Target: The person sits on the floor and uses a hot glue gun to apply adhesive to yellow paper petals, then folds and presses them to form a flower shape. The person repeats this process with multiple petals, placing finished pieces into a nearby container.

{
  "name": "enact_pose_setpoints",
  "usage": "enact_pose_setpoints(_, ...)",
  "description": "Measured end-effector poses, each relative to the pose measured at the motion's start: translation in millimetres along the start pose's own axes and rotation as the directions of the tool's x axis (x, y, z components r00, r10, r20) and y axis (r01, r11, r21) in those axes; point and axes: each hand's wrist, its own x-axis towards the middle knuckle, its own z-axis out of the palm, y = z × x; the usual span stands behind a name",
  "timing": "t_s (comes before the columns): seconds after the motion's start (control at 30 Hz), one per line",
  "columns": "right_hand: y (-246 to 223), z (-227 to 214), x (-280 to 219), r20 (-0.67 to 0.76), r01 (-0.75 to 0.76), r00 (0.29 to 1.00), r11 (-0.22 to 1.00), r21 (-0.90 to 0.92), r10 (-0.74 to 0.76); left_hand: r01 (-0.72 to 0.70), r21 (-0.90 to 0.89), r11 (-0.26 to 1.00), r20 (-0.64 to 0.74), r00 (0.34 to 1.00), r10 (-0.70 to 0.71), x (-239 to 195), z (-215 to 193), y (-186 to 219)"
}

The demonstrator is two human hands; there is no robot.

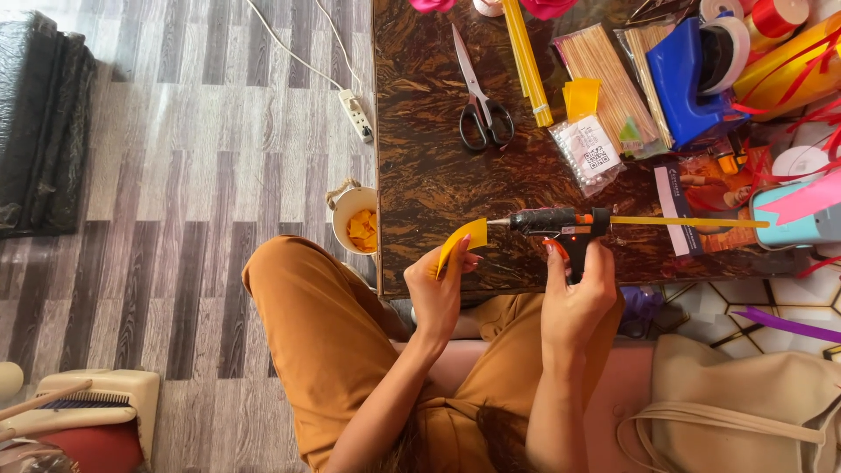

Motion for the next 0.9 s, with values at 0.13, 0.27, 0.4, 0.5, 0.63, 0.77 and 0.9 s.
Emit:
enact_pose_setpoints(0.13, 7, 3, -1, -0.010, -0.005, 1.000, 1.000, 0.015, 0.005, -0.011, 0.014, 1.000, 0.007, 1.000, 0.011, 0, -1, -1)
enact_pose_setpoints(0.27, 3, 3, 0, -0.003, -0.005, 1.000, 1.000, 0.030, 0.006, -0.019, 0.008, 1.000, 0.004, 1.000, 0.019, -1, 1, -6)
enact_pose_setpoints(0.4, 7, 5, -1, -0.003, 0.001, 1.000, 1.000, 0.027, -0.001, -0.030, 0.017, 0.999, 0.003, 1.000, 0.030, -1, 1, -10)
enact_pose_setpoints(0.5, 7, 6, 0, -0.004, -0.002, 1.000, 1.000, 0.027, 0.002, -0.044, 0.022, 0.999, 0.010, 0.999, 0.044, -1, 1, -12)
enact_pose_setpoints(0.63, 4, 5, 1, -0.009, 0.009, 1.000, 1.000, 0.007, -0.009, -0.081, 0.042, 0.996, 0.027, 0.996, 0.080, -1, -1, -16)
enact_pose_setpoints(0.77, 10, 11, 1, -0.013, 0.006, 1.000, 1.000, 0.002, -0.006, -0.130, 0.079, 0.988, 0.056, 0.990, 0.126, -1, -5, -21)
enact_pose_setpoints(0.9, 26, 24, 4, -0.008, 0.010, 1.000, 1.000, 0.019, -0.009, -0.087, 0.000, 0.996, 0.117, 0.989, 0.086, -1, -10, -14)
